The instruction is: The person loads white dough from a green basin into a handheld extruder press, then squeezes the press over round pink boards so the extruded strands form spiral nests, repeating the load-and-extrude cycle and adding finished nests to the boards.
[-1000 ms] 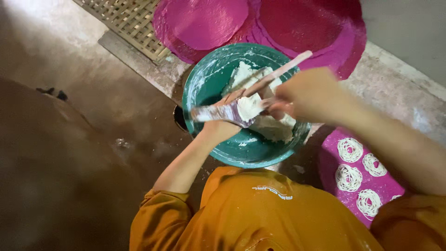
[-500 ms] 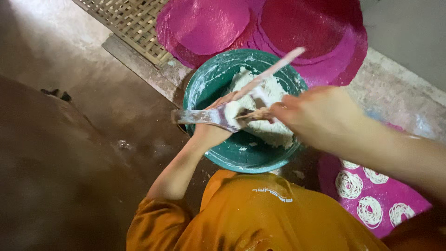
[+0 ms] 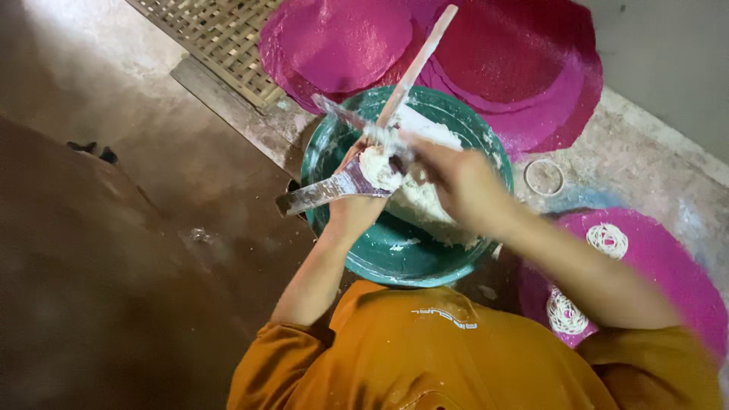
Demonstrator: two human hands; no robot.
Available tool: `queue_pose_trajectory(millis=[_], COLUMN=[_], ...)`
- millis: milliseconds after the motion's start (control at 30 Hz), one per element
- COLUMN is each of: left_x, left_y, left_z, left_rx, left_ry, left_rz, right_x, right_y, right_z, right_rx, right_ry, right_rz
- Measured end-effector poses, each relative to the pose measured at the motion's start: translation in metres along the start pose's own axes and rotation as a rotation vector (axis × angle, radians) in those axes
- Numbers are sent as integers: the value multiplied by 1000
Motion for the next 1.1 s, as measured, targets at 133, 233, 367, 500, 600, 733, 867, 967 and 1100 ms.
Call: queue_pose_trajectory(millis=[133,233,367,500,600,733,867,967,1100], left_x=[-11,-26,-11,-2,-14,-23,9,29,36], left_y=[12,31,16,12,3,20,13,-31,1], left_z=[8,7,9,19,31,29,13,26,-15], left_rx=[103,-39,128,70,117,-346,-418,335,116], left_ry=[85,54,187,156,137,463,840,474,524], left_rz=[346,260,419,418,435,459,451,459,-73], right_x=[49,55,41,56,51,9,8,39,41], right_y=[-26,-67,-109,-99,-68,-76,-78,-50,13], right_z=[-35,-50,-37,-34,-46,-31,-7,-7,-31], right_rx=[37,308,622,473,113,286,380,146,-353], right_ry=[3,213,241,86,34,273,568,374,132], right_rz=[125,181,307,200,245,132,-298,-820,-894])
Point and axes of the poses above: each hand's wrist, its own z-axis towards the middle knuckle, its own x-axis out of the palm, y = z × x, the point moved 7 cm from there along z, towards the middle knuckle, and after that the axes turned 15 degrees about x, right-handed, at the moved point
